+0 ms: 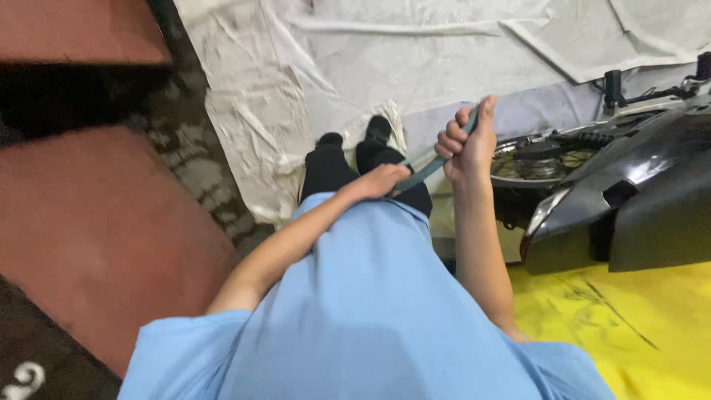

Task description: The person uses a hose to spray water on a motorcycle, cleaning the front wheel, engine, and body. The person moves around the motorcycle to rinse different sections, including the seat and rear wheel, while standing on a white protective sheet.

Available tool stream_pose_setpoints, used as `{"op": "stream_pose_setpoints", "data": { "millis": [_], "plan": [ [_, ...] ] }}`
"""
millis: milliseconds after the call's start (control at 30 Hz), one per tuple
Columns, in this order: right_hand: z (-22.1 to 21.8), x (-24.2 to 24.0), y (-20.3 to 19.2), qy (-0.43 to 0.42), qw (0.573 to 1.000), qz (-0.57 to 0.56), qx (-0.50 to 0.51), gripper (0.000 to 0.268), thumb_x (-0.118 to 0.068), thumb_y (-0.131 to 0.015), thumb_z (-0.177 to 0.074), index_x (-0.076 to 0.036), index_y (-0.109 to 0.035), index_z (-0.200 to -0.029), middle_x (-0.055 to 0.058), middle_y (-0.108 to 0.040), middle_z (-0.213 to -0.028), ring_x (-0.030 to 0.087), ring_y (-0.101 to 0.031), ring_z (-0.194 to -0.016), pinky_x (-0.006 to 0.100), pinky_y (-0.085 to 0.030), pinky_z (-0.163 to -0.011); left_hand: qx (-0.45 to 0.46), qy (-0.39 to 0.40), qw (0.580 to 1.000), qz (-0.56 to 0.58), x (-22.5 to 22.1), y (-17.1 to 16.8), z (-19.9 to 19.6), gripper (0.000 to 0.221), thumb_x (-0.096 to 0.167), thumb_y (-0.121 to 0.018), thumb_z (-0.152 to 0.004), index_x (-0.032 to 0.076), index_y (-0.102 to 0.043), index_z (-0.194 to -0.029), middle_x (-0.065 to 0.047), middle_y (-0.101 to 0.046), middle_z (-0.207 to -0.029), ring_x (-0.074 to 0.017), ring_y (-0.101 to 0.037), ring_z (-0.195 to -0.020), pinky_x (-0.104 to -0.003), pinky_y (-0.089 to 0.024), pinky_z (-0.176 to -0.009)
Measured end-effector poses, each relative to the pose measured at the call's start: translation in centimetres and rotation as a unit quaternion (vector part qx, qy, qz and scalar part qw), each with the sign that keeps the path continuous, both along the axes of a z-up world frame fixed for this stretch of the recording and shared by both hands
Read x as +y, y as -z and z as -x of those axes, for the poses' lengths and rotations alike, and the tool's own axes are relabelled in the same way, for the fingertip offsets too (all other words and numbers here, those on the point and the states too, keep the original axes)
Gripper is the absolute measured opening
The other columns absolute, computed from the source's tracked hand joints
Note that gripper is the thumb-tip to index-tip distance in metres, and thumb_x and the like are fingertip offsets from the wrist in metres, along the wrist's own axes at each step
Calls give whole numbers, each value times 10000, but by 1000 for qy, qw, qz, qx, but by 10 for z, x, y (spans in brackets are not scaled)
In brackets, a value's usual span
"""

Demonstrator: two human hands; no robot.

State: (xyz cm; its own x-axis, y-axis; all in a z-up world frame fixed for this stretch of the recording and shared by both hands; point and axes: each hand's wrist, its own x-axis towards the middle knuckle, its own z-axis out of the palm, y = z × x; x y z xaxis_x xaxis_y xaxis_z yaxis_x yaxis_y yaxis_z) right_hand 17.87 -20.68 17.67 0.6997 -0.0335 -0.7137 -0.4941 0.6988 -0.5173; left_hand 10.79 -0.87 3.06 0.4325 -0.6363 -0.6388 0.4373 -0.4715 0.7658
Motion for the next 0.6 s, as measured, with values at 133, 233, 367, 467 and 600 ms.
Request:
{"op": "stream_pose_setpoints", "data": {
  "millis": [133, 233, 367, 467, 600],
  "plan": [
    [-9, -5, -8, 65, 998, 3, 24, 548, -726, -343, -956, -213, -410, -772, -121, -157, -550, 12, -178, -387, 165, -198, -353, 0, 77, 997, 9, -7, -15, -31, 377, 372, -401, -1004, 242, -710, -832, -12, -690, -593, -200, -729, -701, -330, -570, -764],
    [-12, -16, -9, 102, 995, 3, 20, 554, -749, -364, -936, -217, -398, -782, -101, -169, -544, 38, -195, -379, 194, -213, -344, -15, 120, 993, 16, -13, -7, -51, 316, 324, -493, -985, 125, -732, -1035, -197, -752, -930, -393, -715, -948, -456, -543, -899],
    [-29, -29, -11, 160, 987, 5, 11, 562, -752, -381, -937, -212, -405, -784, -109, -192, -533, 27, -210, -367, 188, -219, -333, 12, 163, 986, 37, -27, -12, -93, 349, 273, -448, -1004, 68, -722, -1073, -220, -740, -940, -369, -713, -938, -449, -541, -914],
    [-50, -31, -13, 199, 980, 4, 2, 568, -760, -392, -927, -208, -411, -794, -108, -191, -538, 29, -214, -367, 191, -230, -331, 54, 166, 981, 80, -31, 7, -116, 357, 233, -432, -1007, 19, -714, -1046, -235, -710, -904, -354, -679, -848, -440, -542, -870],
    [-92, -33, -11, 247, 969, 0, 0, 585, -767, -389, -925, -192, -431, -820, -102, -201, -554, 37, -232, -377, 199, -238, -339, 45, 226, 960, 159, -38, 13, -171, 496, 366, -332, -1023, 90, -677, -799, -106, -652, -649, -222, -650, -621, -326, -534, -709]
  ]
}}
